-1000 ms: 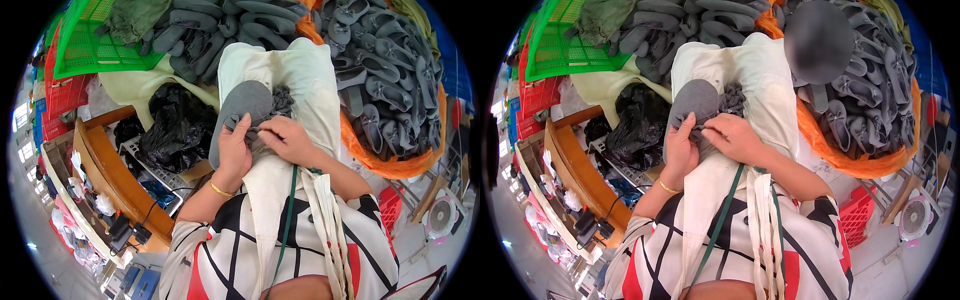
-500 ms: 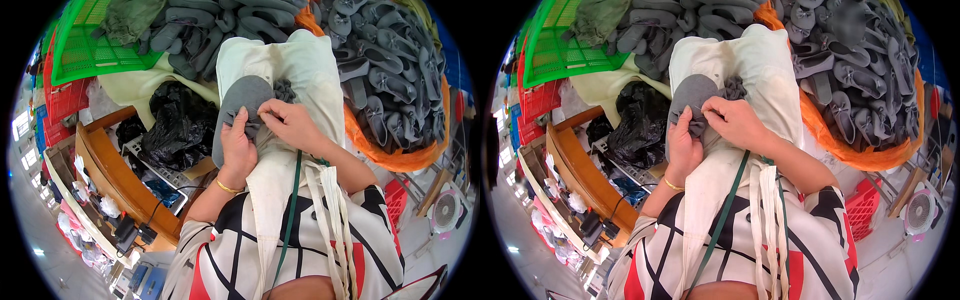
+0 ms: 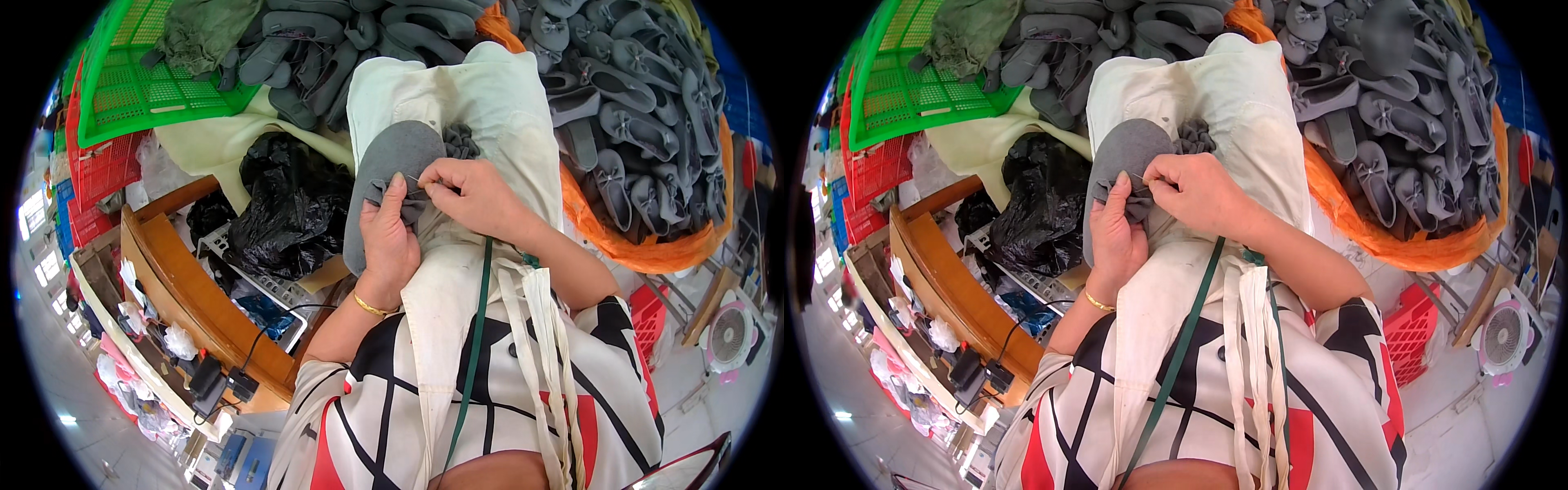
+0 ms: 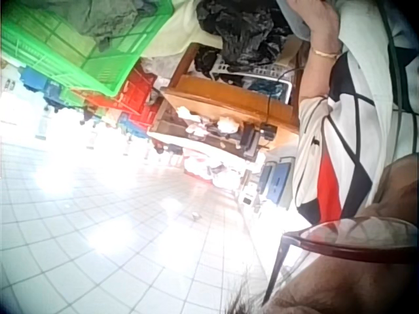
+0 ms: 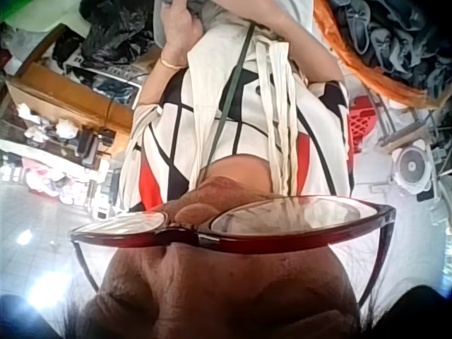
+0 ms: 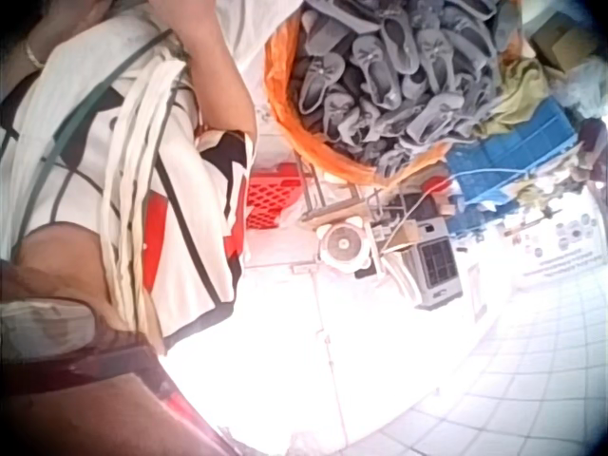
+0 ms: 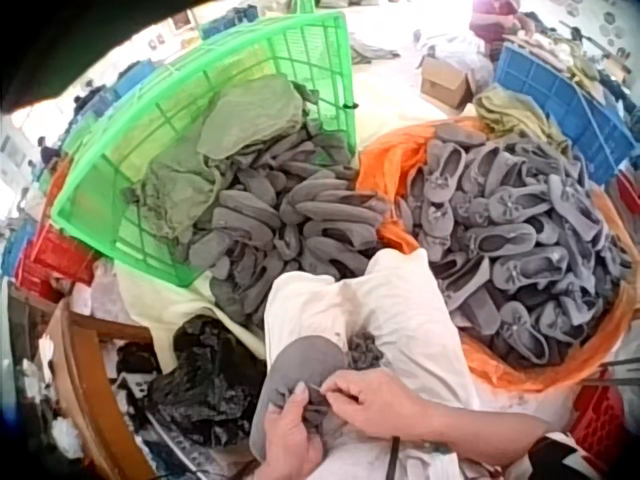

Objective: The person sits at a workstation and sews a decorative fabric flower onto the top of a grey slipper using a needle and thread. They pick up a slipper from a nearby pile, stitch the flower into place, and then place the finished slipper into a large orange basket.

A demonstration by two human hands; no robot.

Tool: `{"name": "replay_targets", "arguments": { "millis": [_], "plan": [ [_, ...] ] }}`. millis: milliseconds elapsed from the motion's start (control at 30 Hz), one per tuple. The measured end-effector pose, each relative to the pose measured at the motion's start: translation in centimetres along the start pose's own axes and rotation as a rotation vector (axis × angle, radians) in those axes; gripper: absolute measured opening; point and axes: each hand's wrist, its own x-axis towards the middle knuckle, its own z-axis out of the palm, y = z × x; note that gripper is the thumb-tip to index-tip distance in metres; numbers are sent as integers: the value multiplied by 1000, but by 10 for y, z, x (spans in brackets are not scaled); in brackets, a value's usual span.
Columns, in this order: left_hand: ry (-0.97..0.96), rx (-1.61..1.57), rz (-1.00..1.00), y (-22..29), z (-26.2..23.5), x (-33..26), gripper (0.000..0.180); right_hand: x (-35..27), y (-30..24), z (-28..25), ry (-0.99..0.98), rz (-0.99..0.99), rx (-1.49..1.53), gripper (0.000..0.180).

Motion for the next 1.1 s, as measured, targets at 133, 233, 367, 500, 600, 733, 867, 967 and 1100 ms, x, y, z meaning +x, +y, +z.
{"name": "replay_targets", "arguments": {
  "millis": [133, 233, 367, 500, 600, 733, 867, 967, 1100],
  "plan": [
    [-38, 53, 33, -9, -5, -2, 17, 2, -4, -2, 1, 52, 23, 15],
    [-50, 68, 46, -12, -5, -2, 17, 0, -4, -4, -28, 111, 53, 13],
    [-33, 43, 16, -6, 0, -3, 17, -4, 6, 0, -15, 46, 74, 13],
    [-31, 48, 4, -5, -2, 2, 16, -6, 15, 4, 22, -29, 79, 14],
    [-11, 51, 6, -4, -2, 2, 16, -6, 16, 4, 26, -54, 64, 14],
    [11, 40, -31, -1, -3, 4, 19, -6, 19, 5, 31, -82, 47, 14],
    [12, 30, -82, 4, -2, 3, 18, -5, 25, 11, 72, -134, 54, 12],
    [-22, 50, -68, 3, -1, 3, 17, -5, 18, 14, 102, -99, 5, 12],
    [-43, 63, -44, -2, -4, 4, 19, 1, 11, 19, 129, -33, -34, 15]
  ]
}}
